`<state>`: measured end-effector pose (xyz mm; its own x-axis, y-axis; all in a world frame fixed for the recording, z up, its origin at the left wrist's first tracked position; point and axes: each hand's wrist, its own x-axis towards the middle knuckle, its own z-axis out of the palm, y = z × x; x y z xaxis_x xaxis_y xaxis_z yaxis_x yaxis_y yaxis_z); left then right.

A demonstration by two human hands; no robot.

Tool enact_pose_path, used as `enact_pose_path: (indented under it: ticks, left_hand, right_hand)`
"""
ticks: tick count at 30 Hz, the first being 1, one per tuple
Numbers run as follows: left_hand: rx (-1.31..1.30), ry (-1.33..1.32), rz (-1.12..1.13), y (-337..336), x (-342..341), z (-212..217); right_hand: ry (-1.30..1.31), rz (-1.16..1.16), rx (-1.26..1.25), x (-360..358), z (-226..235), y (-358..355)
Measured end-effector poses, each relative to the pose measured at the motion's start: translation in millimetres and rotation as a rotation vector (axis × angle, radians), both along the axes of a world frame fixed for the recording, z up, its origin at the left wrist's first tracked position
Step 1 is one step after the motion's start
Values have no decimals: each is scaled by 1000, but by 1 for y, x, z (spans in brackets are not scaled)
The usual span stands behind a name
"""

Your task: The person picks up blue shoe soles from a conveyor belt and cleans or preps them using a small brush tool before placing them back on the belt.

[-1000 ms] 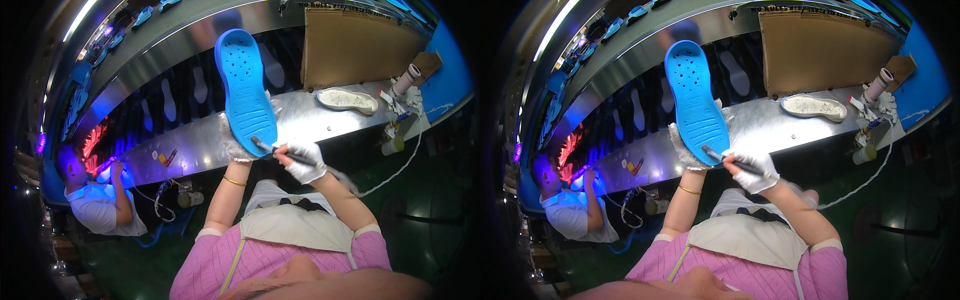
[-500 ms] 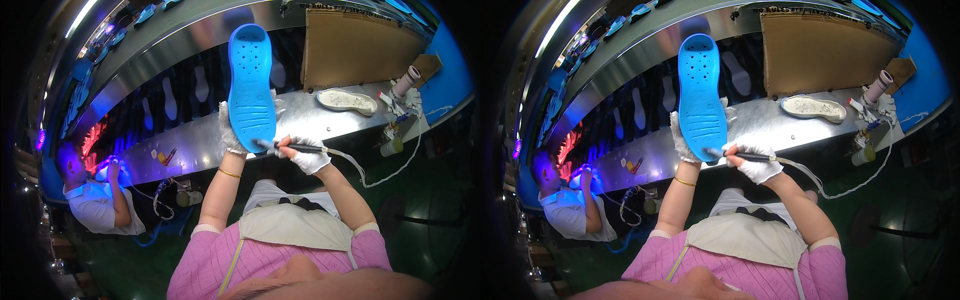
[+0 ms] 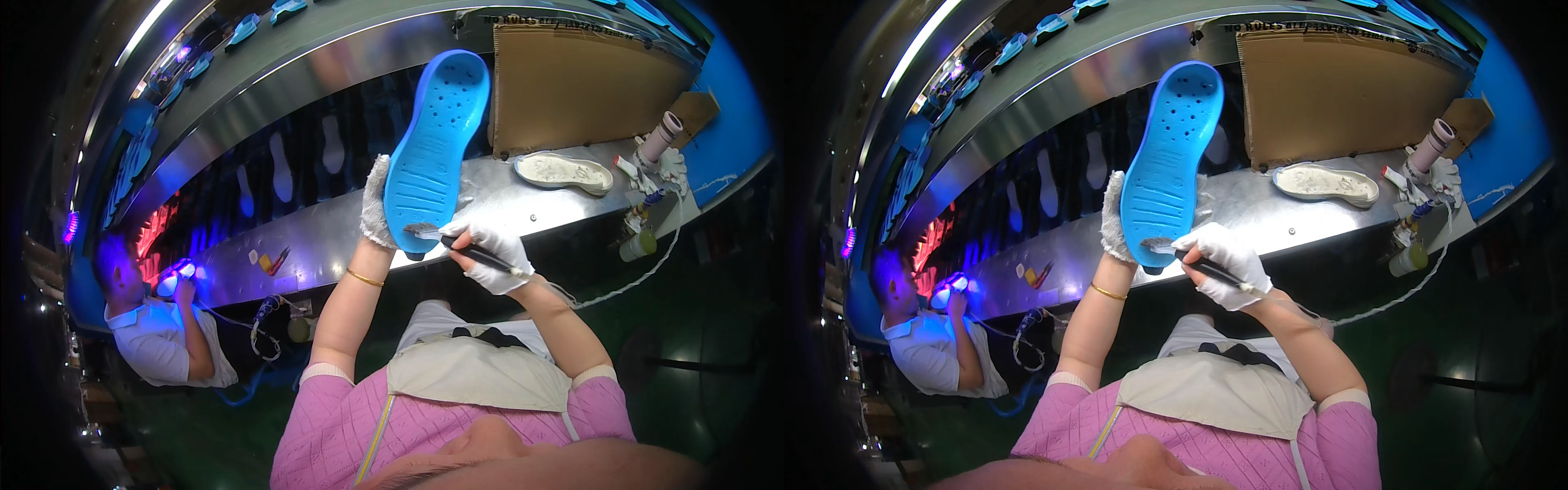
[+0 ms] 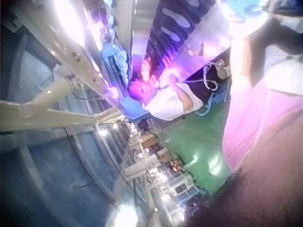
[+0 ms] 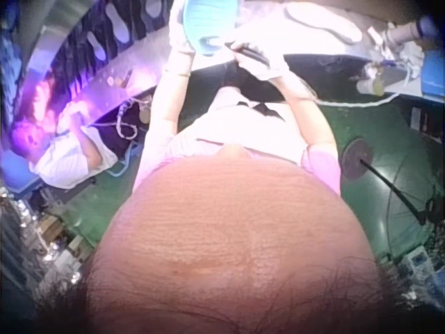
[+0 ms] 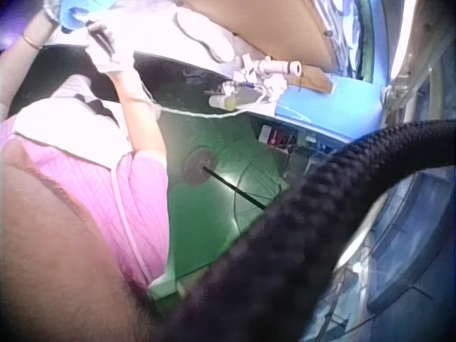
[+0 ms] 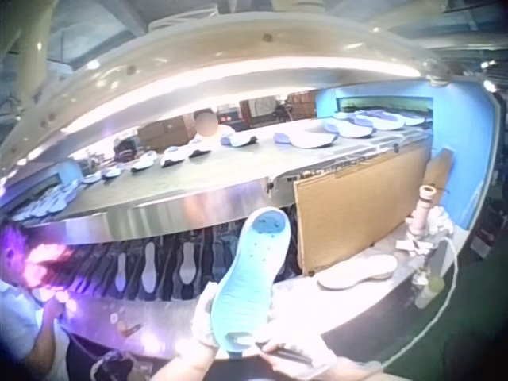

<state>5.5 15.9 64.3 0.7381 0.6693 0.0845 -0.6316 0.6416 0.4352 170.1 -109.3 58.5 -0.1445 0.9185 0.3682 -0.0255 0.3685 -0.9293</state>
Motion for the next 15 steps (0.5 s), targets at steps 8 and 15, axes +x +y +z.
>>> enact_pose_path:
  ticks: [8,15]
  left_hand:
    - [-74,334,-35,11,5,3]
    - [-36,551,-92,0,19,18]
  right_hand:
    - [-181,174,-85,14,-10,12]
    - [-150,118,-226,15,14,15]
